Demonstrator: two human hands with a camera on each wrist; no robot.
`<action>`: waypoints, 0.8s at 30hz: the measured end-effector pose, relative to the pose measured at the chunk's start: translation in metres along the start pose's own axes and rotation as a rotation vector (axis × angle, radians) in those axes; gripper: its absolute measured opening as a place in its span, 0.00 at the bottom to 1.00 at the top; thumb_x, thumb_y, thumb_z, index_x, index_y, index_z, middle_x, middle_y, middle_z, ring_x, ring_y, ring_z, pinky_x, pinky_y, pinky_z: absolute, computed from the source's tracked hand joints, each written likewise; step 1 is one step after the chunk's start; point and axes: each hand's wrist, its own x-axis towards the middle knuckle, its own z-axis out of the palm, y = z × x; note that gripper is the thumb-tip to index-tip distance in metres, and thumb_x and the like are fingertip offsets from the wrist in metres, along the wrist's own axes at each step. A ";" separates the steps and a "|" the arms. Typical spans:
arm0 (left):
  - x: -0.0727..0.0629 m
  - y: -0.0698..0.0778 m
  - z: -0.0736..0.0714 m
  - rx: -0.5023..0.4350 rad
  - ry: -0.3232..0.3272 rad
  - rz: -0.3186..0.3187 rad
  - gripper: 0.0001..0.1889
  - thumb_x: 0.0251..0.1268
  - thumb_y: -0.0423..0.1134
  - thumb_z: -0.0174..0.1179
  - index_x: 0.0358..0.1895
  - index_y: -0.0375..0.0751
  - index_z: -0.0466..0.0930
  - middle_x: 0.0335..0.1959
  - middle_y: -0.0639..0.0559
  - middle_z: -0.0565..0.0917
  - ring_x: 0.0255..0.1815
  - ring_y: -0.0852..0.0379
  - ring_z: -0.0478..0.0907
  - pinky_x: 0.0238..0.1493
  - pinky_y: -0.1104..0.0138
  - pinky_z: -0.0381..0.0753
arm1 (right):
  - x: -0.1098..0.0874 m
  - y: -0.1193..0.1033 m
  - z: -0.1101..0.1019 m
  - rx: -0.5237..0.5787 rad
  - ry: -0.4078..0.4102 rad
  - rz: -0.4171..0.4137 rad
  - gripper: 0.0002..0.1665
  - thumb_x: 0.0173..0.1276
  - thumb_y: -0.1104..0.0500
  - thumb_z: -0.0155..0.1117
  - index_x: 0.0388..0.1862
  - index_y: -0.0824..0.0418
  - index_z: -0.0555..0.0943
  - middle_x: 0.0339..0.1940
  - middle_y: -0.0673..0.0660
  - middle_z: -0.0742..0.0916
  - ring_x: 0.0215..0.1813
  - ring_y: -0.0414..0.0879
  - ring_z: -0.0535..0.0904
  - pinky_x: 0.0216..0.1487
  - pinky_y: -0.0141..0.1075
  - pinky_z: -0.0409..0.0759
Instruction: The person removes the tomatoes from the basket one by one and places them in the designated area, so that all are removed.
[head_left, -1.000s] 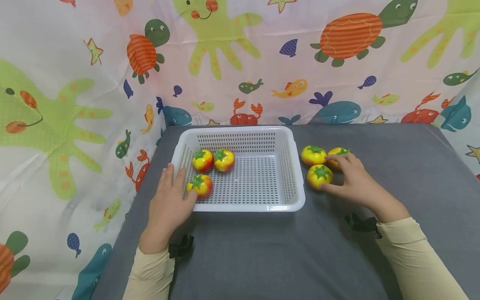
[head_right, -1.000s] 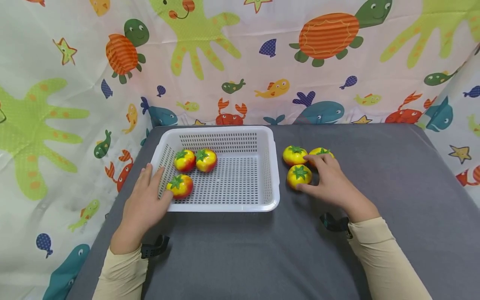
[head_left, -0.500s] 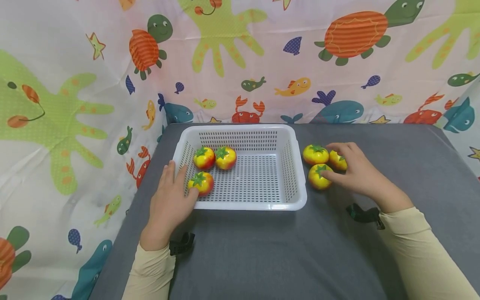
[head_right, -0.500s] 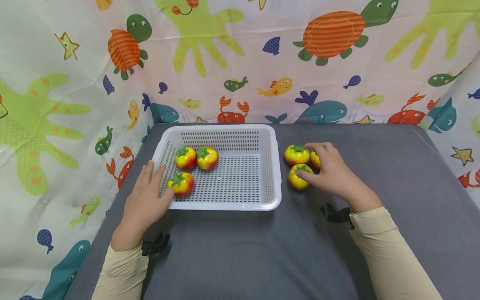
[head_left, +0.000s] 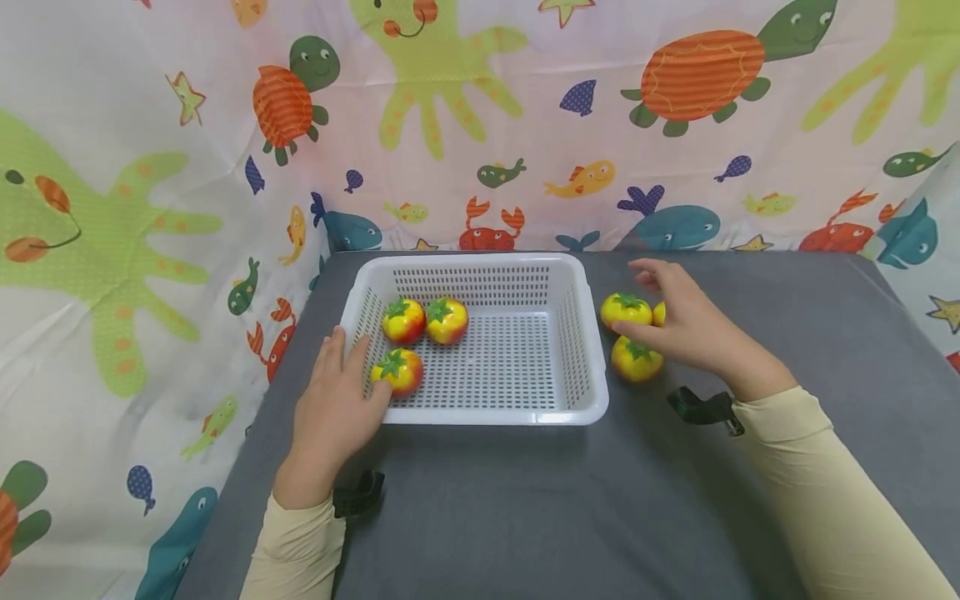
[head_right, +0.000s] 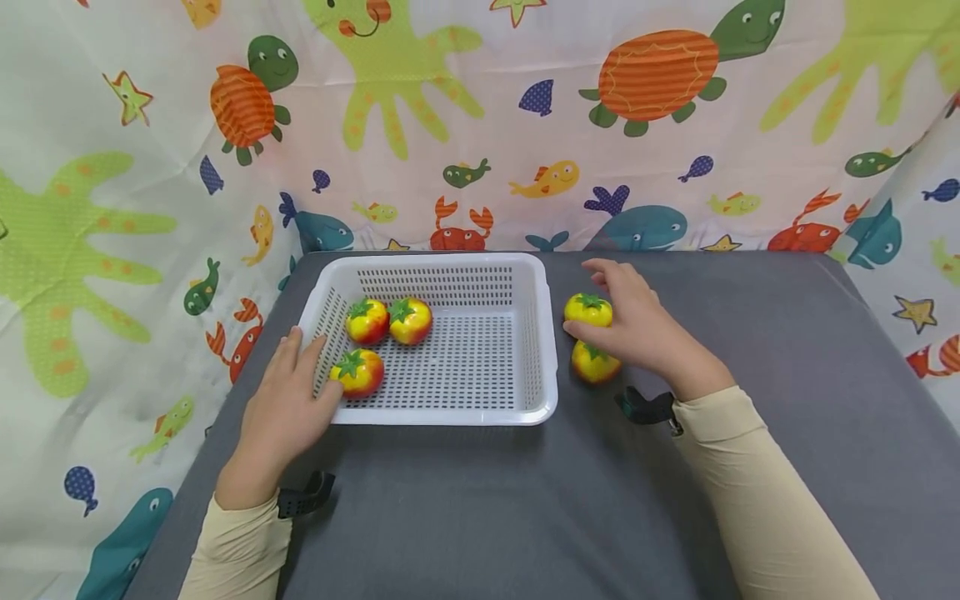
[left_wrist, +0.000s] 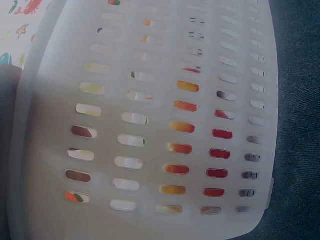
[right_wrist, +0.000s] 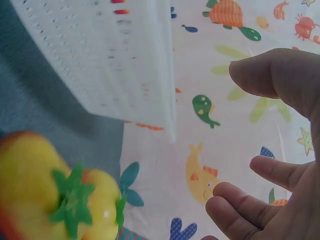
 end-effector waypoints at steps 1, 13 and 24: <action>0.000 0.000 0.000 -0.001 0.002 -0.001 0.43 0.67 0.49 0.57 0.84 0.41 0.56 0.88 0.36 0.43 0.86 0.32 0.42 0.67 0.25 0.65 | 0.003 -0.002 0.001 0.006 0.008 -0.011 0.56 0.66 0.47 0.77 0.83 0.60 0.57 0.76 0.68 0.69 0.76 0.67 0.65 0.67 0.72 0.71; -0.001 0.000 0.000 0.003 0.013 -0.008 0.43 0.67 0.48 0.57 0.84 0.42 0.56 0.88 0.37 0.44 0.86 0.33 0.43 0.68 0.26 0.64 | 0.023 -0.025 0.007 0.030 0.025 -0.055 0.55 0.65 0.51 0.78 0.84 0.55 0.58 0.75 0.66 0.71 0.76 0.64 0.66 0.66 0.72 0.74; 0.000 -0.002 0.001 -0.003 0.019 0.021 0.42 0.68 0.49 0.57 0.84 0.41 0.57 0.87 0.36 0.45 0.87 0.33 0.43 0.68 0.27 0.65 | 0.041 -0.044 0.019 0.025 0.075 -0.117 0.47 0.66 0.51 0.74 0.80 0.57 0.64 0.74 0.64 0.75 0.73 0.61 0.71 0.66 0.69 0.75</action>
